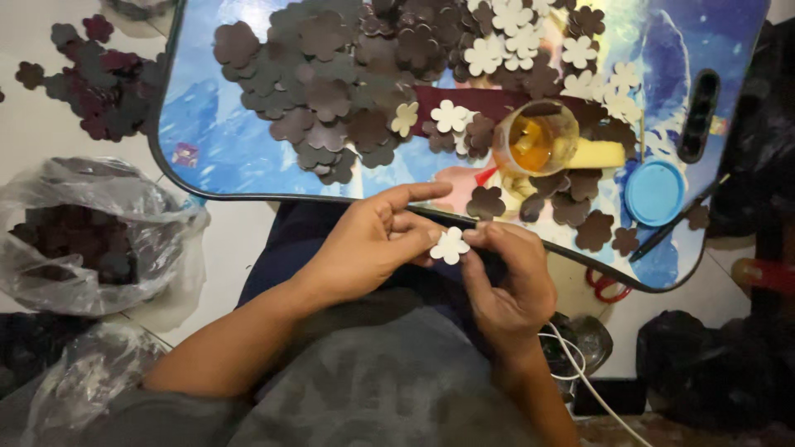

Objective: The person sits on the floor at a small lap desk covered with flower-shaped cutout pieces, picks up pieces, dips them into a cup of glue, presses pieces together to build flower shapes, and sets the assembled flowers on the desk.

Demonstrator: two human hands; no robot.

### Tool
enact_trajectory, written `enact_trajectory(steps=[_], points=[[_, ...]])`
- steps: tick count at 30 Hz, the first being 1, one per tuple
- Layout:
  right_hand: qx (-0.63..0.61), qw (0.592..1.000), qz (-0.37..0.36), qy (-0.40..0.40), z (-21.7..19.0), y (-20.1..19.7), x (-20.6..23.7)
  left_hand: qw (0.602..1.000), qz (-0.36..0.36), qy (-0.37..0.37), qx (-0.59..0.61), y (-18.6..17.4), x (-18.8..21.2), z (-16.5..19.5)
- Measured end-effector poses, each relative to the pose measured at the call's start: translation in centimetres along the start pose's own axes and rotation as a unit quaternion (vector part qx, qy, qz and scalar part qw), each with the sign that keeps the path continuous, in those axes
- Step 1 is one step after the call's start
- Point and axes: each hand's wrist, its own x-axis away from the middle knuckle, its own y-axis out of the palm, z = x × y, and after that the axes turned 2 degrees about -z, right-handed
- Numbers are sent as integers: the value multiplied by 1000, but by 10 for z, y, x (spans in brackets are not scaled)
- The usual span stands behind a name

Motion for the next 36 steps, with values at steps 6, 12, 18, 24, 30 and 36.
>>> enact_trajectory(steps=[6,12,18,24,30,36], points=[[-113,993,5,44,4,10,12,1000,-8,-15,-19,-7,3,-3],[-106,994,4,10,4,12,13,999,-6,-8,-33,-6,8,9],[-130,989,31,59,3,11,16,897,213,141,-360,-16,20,41],[-117,990,27,67,5,12,14,629,332,320,-626,-67,6,77],[-99,993,25,55,3,15,14,631,327,314,-630,-75,3,68],[-91,994,20,60,2,16,12,629,331,336,-617,-74,3,69]])
